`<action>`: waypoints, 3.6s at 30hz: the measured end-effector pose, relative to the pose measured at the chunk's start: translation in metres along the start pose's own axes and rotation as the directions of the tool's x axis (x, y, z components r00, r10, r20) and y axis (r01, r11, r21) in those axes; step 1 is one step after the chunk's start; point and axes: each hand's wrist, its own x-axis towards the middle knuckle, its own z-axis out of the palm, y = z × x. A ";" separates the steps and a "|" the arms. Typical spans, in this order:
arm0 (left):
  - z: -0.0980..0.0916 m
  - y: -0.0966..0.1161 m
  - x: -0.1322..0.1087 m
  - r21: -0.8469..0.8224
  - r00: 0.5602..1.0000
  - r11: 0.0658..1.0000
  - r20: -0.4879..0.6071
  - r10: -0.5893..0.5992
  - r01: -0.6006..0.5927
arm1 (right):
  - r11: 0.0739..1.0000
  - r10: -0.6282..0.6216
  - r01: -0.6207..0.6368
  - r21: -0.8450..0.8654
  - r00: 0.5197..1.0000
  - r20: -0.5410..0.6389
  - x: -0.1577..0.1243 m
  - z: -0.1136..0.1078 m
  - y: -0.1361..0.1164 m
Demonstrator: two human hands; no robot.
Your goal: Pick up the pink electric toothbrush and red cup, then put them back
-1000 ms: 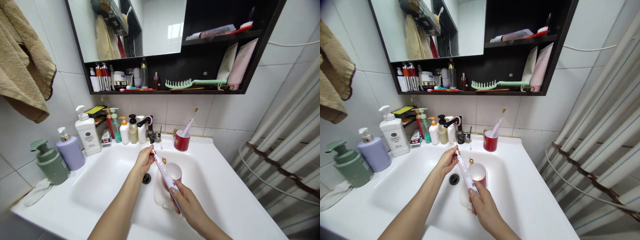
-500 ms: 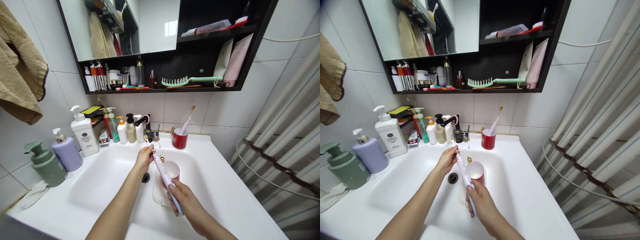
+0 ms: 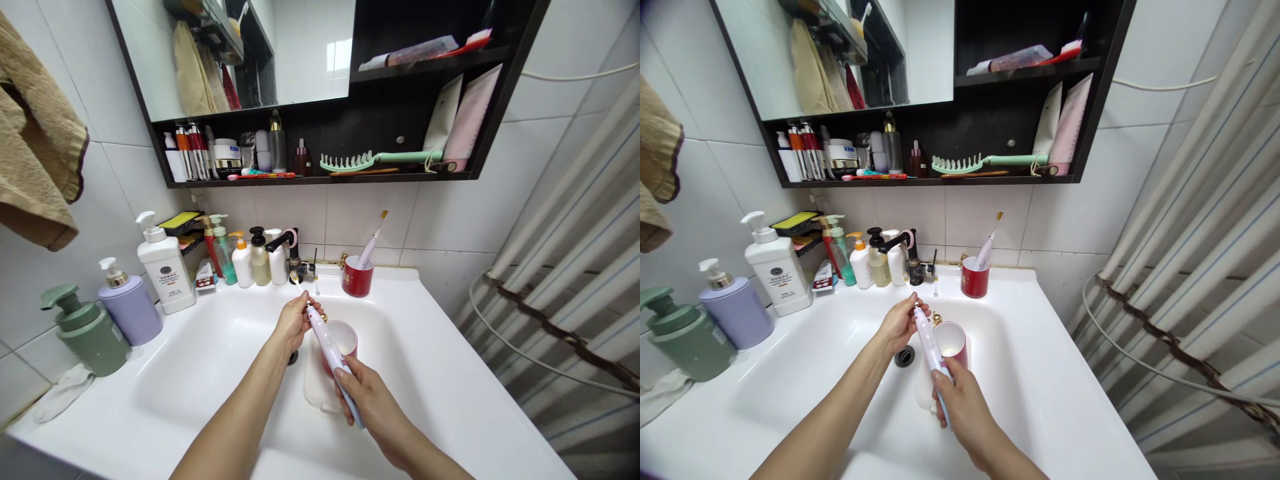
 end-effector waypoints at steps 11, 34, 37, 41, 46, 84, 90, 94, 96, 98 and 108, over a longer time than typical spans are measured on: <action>0.004 -0.003 -0.003 0.023 0.999 0.999 -0.014 0.033 -0.033 | 1.000 -0.013 0.013 -0.004 1.000 0.000 -0.001 0.000 -0.001; 0.007 -0.014 0.001 -0.026 0.994 0.996 0.060 0.087 -0.086 | 0.989 -0.099 0.091 -0.117 0.993 -0.065 0.004 -0.002 0.010; 0.008 -0.013 0.000 -0.047 0.992 0.995 0.080 0.094 -0.090 | 0.989 -0.117 0.110 -0.103 0.991 -0.065 0.005 -0.001 0.011; 0.007 -0.014 0.001 -0.069 0.995 0.996 0.077 0.069 -0.063 | 0.999 -0.042 0.042 0.012 0.999 0.000 0.003 0.000 0.008; 0.005 -0.015 0.003 -0.099 0.995 0.995 0.096 0.042 -0.032 | 0.989 0.005 -0.021 0.144 0.994 0.108 0.002 -0.004 0.008; -0.005 -0.052 -0.027 0.850 0.862 -0.221 0.503 0.069 -0.478 | 0.889 -0.332 0.218 -0.402 0.913 -0.238 0.094 -0.048 0.014; 0.024 -0.044 -0.026 0.703 0.702 -0.197 0.707 0.084 -0.684 | 0.895 -0.351 0.238 -0.378 0.898 -0.267 0.073 -0.079 -0.003; 0.072 -0.039 -0.011 0.559 0.549 -0.208 0.829 0.109 -0.802 | 0.888 -0.399 0.276 -0.367 0.859 -0.320 0.061 -0.124 -0.032; 0.096 -0.041 0.004 0.505 0.489 -0.213 0.863 0.127 -0.836 | 0.888 -0.411 0.277 -0.367 0.837 -0.362 0.062 -0.148 -0.045; 0.117 -0.045 0.022 0.475 0.454 -0.208 0.880 0.143 -0.855 | 0.888 -0.415 0.267 -0.373 0.815 -0.404 0.068 -0.168 -0.055; 0.149 -0.068 0.093 0.487 0.454 -0.188 0.870 0.192 -0.853 | 0.890 -0.361 0.168 -0.424 0.829 -0.428 0.117 -0.214 -0.064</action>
